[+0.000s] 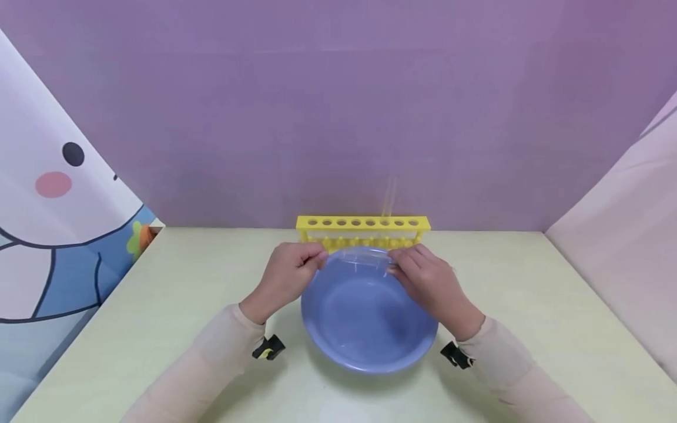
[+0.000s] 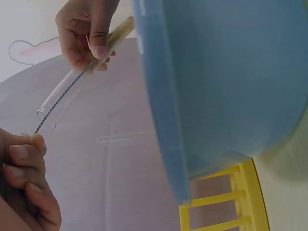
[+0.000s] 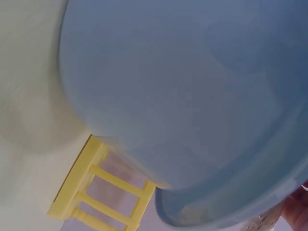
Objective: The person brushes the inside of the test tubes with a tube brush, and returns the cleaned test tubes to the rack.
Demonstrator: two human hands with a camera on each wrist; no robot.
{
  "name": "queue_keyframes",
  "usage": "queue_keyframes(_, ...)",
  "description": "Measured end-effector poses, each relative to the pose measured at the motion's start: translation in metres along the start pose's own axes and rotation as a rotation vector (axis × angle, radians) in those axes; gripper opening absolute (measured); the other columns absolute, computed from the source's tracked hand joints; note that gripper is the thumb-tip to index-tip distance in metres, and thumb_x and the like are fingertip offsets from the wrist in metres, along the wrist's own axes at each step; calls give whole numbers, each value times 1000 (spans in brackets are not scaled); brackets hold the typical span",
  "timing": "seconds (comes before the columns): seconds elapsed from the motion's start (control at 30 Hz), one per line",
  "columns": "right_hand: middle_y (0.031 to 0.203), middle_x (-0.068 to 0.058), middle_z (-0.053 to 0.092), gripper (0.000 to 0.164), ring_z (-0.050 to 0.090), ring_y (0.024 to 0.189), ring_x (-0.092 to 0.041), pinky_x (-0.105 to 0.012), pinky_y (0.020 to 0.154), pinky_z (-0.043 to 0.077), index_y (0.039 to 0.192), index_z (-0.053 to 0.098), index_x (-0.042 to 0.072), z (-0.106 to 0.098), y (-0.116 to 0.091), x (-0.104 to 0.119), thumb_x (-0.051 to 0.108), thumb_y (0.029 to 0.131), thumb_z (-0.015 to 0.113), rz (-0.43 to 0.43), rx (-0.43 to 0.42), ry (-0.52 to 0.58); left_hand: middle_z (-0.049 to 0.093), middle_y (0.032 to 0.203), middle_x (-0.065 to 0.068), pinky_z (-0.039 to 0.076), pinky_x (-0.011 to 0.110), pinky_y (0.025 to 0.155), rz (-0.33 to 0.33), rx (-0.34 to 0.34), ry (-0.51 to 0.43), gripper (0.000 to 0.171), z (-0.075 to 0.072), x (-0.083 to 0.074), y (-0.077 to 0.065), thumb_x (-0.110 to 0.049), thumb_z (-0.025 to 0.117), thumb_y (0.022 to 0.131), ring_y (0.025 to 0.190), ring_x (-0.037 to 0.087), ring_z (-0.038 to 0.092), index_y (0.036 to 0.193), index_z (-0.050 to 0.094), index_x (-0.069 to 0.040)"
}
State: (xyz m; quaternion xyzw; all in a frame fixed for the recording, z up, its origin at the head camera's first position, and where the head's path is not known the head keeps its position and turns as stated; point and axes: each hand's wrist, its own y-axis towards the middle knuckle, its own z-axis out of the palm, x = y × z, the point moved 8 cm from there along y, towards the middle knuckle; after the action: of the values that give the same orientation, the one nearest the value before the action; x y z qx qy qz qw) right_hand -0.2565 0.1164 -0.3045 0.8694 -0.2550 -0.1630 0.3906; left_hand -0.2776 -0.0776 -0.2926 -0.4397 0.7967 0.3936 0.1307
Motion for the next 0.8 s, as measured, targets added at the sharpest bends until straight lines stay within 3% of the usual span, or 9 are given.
queue_keyframes(0.2,90,-10,67,32,61,83,-23,-33,64,54,102,62,-1,7,0,-2,10,76,77,25,56,7,32,50,-10,28,20,48,78,-47,76,33,-5,-4,-4,-5,63,87,45,2,27,58,53,-15)
queue_keyframes(0.33,91,-8,67,30,61,85,-22,-34,65,54,104,61,1,8,-2,-4,29,93,55,69,101,25,34,50,-9,30,20,48,196,-96,130,31,-6,-10,-4,-1,62,85,46,2,28,58,52,-14)
queue_keyframes(0.4,91,-6,67,43,61,85,-21,-34,65,54,103,61,2,8,-3,-7,39,96,39,99,121,29,36,51,-7,30,18,48,266,-118,151,30,-5,-13,-5,1,61,84,47,2,28,59,52,-13)
queue_keyframes(0.5,90,-5,66,53,61,85,-21,-34,65,54,104,61,3,8,-5,-9,45,95,31,129,153,41,39,51,-7,30,16,47,359,-153,173,29,-5,-16,-7,4,59,81,46,1,29,59,52,-14)
queue_keyframes(0.57,91,-5,66,49,60,86,-20,-33,66,54,105,61,2,10,-6,-10,43,94,35,131,178,57,41,50,-7,30,15,46,409,-170,184,28,-6,-18,-9,5,60,79,45,0,30,59,54,-14)
queue_keyframes(0.7,91,-5,65,29,59,85,-19,-32,67,53,106,61,1,12,-6,-10,23,87,65,121,211,73,49,51,-6,37,17,46,485,-173,211,23,-8,-19,-12,4,62,78,44,1,37,63,60,-13)
queue_keyframes(0.8,89,-4,64,34,59,83,-18,-31,67,52,106,62,1,13,-6,-11,8,76,76,113,226,81,54,54,-4,42,18,49,520,-165,219,19,-8,-21,-13,2,62,78,45,3,41,65,62,-12)
